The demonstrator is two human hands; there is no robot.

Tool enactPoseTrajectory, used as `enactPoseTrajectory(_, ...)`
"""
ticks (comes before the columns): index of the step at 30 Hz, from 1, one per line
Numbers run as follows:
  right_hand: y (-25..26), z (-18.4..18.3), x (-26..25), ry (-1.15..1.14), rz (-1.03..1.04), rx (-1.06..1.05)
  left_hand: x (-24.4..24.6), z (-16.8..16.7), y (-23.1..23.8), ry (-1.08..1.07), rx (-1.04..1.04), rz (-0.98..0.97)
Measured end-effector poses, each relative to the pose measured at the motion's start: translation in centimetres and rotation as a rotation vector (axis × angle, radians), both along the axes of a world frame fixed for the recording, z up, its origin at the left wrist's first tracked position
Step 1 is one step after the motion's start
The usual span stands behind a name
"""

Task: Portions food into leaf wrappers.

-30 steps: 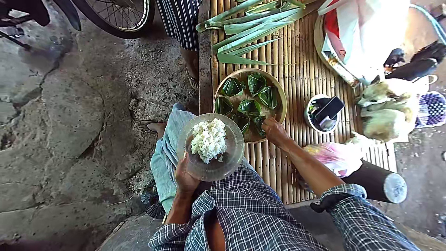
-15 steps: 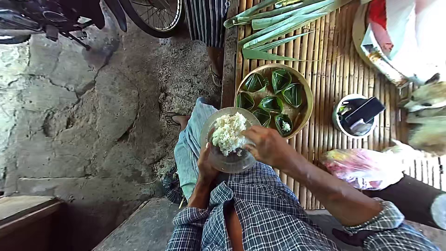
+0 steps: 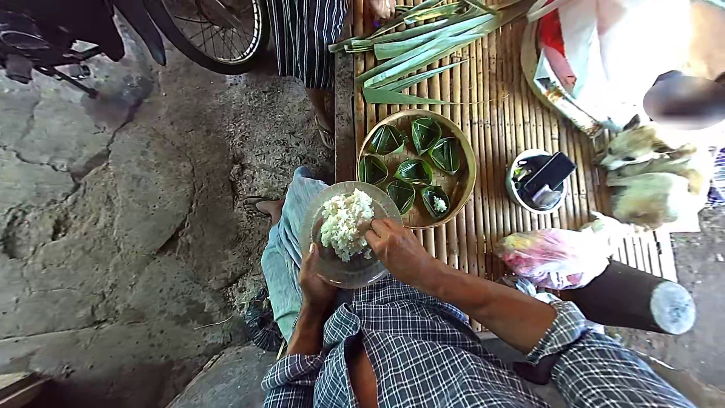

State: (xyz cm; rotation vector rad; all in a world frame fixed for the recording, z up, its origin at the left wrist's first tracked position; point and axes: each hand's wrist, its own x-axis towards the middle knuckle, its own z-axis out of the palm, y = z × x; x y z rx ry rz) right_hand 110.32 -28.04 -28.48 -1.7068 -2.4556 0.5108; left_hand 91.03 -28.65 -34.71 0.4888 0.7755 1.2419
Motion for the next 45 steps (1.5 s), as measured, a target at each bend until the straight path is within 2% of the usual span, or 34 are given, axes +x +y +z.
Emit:
enactPoseTrajectory(2, 0.3, 0.3, 0.2, 0.043, -0.019, -0.015, -0.1, -0.2, 0.0, -0.007, 0.009, -0.026)
enactPoseTrajectory(5, 1.3, 1.0, 1.3, 0.253, -0.104, -0.096, -0.5, -0.7, 0.1, -0.015, 0.019, -0.043)
enactPoseTrajectory(9, 2.4, 2.3, 3.3, 0.638, -0.282, -0.439, -0.4, -0.5, 0.2, 0.022, 0.044, -0.067)
enactPoseTrajectory(11, 2.6, 2.5, 3.9, 0.900, -0.374, -0.629, -0.3, -0.3, 0.2, 0.037, 0.044, -0.059)
enactPoseTrajectory(14, 2.5, 2.3, 4.3, 1.227, -0.460, -0.776, -0.6, -0.5, 0.0, 0.030, 0.023, -0.055)
enactPoseTrajectory(16, 2.6, 2.3, 4.5, 1.296, -0.484, -0.820, -0.4, -0.4, 0.0, 0.012, -0.016, -0.028)
enactPoseTrajectory(19, 2.5, 1.9, 4.3, 1.166, -0.433, -0.768, -0.3, -0.5, -0.1, 0.005, -0.024, -0.026)
enactPoseTrajectory(21, 2.6, 2.3, 3.7, 0.901, -0.349, -0.620, -0.2, -0.4, -0.1, 0.008, -0.025, -0.010)
enactPoseTrajectory(23, 2.5, 2.1, 3.2, 0.610, -0.244, -0.385, -0.3, -0.5, 0.0, 0.001, -0.023, -0.014)
enactPoseTrajectory(25, 2.4, 2.0, 2.9, 0.455, -0.188, -0.243, -0.2, -0.5, 0.0, -0.010, -0.046, -0.006)
enactPoseTrajectory(27, 2.4, 2.5, 2.8, 0.385, -0.178, -0.230, -0.3, -0.7, -0.1, -0.030, -0.063, 0.000)
enactPoseTrajectory(30, 2.8, 2.9, 3.3, 0.541, -0.210, -0.361, -0.3, -0.8, -0.1, -0.047, -0.063, 0.000)
enactPoseTrajectory(32, 3.0, 3.9, 4.1, 0.820, -0.277, -0.581, -0.4, -0.8, -0.1, -0.054, -0.061, -0.001)
enactPoseTrajectory(34, 3.2, 5.2, 5.5, 1.070, -0.340, -0.705, -0.3, -0.7, 0.0, -0.055, -0.065, 0.008)
enactPoseTrajectory(36, 3.6, 6.0, 7.4, 1.163, -0.402, -0.646, -0.4, -0.8, -0.1, -0.053, -0.044, -0.003)
enactPoseTrajectory(39, 5.1, 5.4, 10.7, 1.148, -0.485, -0.529, -0.6, -0.8, 0.0, -0.025, -0.016, -0.030)
enactPoseTrajectory(41, 6.5, 3.5, 12.6, 1.008, -0.510, -0.483, -0.5, -0.7, -0.1, -0.039, -0.035, -0.014)
enactPoseTrajectory(43, 7.8, 0.8, 13.7, 0.703, -0.443, -0.442, -0.5, -0.7, -0.2, -0.053, -0.067, 0.018)
enactPoseTrajectory(45, 8.8, -2.2, 14.0, 0.378, -0.289, -0.383, -0.4, -0.5, -0.2, -0.061, -0.091, 0.043)
